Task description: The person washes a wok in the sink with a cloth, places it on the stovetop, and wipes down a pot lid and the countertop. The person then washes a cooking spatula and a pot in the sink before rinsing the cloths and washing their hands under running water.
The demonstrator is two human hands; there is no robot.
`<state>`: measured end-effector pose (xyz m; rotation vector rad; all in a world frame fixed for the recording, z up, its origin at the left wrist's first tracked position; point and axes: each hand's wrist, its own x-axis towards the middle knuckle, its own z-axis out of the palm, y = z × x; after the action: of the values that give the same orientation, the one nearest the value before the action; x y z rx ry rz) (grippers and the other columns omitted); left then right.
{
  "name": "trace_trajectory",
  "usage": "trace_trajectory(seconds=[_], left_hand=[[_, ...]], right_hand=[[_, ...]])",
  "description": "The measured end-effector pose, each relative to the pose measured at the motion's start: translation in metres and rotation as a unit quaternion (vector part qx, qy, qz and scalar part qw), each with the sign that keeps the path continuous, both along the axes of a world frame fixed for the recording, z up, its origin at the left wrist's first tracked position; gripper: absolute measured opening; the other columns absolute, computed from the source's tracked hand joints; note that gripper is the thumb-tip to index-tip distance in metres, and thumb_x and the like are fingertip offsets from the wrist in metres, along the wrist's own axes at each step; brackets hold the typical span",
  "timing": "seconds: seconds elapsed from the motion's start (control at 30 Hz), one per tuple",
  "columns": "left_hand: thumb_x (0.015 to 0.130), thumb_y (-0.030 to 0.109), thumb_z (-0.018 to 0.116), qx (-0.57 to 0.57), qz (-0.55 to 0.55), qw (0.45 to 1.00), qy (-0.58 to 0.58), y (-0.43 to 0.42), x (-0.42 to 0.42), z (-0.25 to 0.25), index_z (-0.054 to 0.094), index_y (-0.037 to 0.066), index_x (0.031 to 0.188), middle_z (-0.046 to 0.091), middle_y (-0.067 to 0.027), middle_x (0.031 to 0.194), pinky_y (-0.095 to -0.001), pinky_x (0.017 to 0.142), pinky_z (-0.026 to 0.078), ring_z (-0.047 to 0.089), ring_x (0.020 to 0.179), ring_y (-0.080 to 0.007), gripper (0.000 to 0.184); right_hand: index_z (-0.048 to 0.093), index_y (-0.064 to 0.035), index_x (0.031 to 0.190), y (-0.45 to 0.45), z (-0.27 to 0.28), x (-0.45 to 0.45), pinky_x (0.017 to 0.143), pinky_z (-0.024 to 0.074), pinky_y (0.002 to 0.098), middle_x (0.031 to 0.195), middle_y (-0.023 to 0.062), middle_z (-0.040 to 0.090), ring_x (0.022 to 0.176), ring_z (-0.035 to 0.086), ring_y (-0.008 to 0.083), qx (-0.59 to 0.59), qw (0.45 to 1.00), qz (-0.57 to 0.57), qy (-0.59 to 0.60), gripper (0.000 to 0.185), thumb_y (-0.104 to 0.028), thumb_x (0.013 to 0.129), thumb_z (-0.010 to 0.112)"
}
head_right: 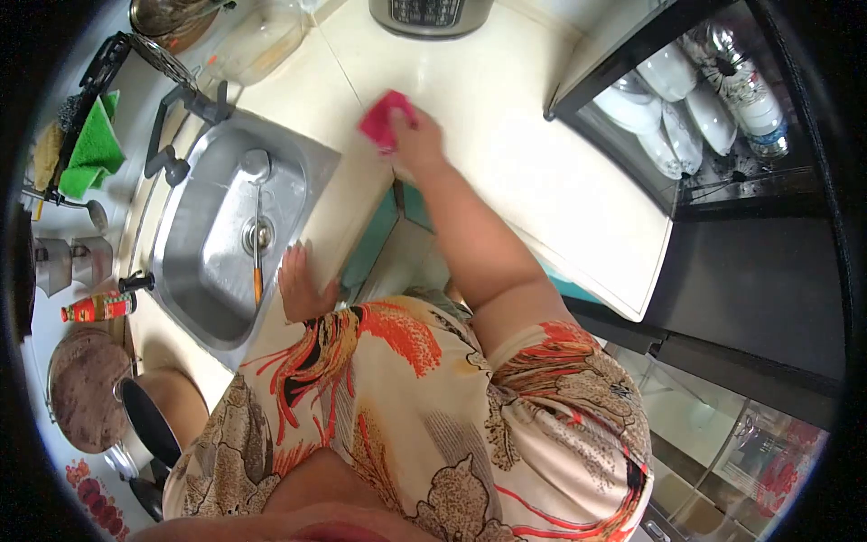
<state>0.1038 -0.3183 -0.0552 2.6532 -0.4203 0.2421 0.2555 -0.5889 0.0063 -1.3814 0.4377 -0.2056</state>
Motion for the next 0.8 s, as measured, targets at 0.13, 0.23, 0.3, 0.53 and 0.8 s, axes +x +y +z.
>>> trace_trajectory(seconds=[0.13,0.23,0.3,0.53,0.8], left_hand=[[0.064,0.021,0.069,-0.072,-0.01,0.997,0.007,0.007,0.005,0.002,0.033,-0.002,0.128,0.038,-0.0246,0.129,-0.0492,0.102,0.024,0.032,0.123,-0.0417,0.077],[0.066,0.019,0.068,-0.169,-0.021,0.984,-0.042,0.02,0.007,-0.012,0.035,-0.004,0.127,0.04,-0.0248,0.126,-0.0451,0.101,0.029,0.038,0.118,-0.0411,0.073],[0.07,0.015,0.066,-0.235,0.01,0.972,-0.019,0.031,0.009,-0.03,0.035,-0.004,0.127,0.041,-0.0234,0.126,-0.0417,0.098,0.033,0.043,0.114,-0.038,0.067],[0.075,0.006,0.06,-0.199,0.129,0.971,0.007,-0.007,0.089,0.038,0.035,-0.003,0.128,0.043,-0.0203,0.126,-0.036,0.086,0.04,0.048,0.108,-0.0304,0.059],[0.076,0.004,0.058,-0.28,0.172,0.944,-0.018,-0.007,0.121,0.059,0.036,-0.002,0.127,0.044,-0.0151,0.122,-0.0311,0.08,0.043,0.05,0.102,-0.0231,0.057]], right_hand=[[0.061,-0.0063,0.109,-0.12,-0.037,-0.007,0.073,0.0496,0.0333,0.089,0.0173,0.064,0.08,0.063,0.0271,-0.459,0.867,-0.184,0.054,0.033,-0.028,0.083,0.058],[0.049,-0.0132,0.122,-0.153,-0.019,-0.015,0.084,0.0452,0.0422,0.107,0.0227,0.05,0.096,0.055,0.0371,-0.517,0.806,-0.128,0.258,0.045,-0.039,0.085,0.05],[0.048,-0.008,0.118,-0.153,-0.041,0.007,0.083,0.0453,0.044,0.108,0.0235,0.048,0.096,0.054,0.0401,-0.568,0.746,-0.096,0.333,0.046,-0.039,0.085,0.046],[0.055,-0.0055,0.109,-0.068,-0.042,0.096,0.08,0.0473,0.0405,0.106,0.0203,0.054,0.091,0.056,0.0351,-0.519,0.822,0.235,-0.007,0.038,-0.032,0.082,0.053],[0.057,-0.0121,0.113,-0.202,-0.008,0.147,0.08,0.0469,0.0421,0.105,0.019,0.053,0.092,0.056,0.0355,-0.479,0.858,-0.082,0.166,0.036,-0.027,0.081,0.053]])
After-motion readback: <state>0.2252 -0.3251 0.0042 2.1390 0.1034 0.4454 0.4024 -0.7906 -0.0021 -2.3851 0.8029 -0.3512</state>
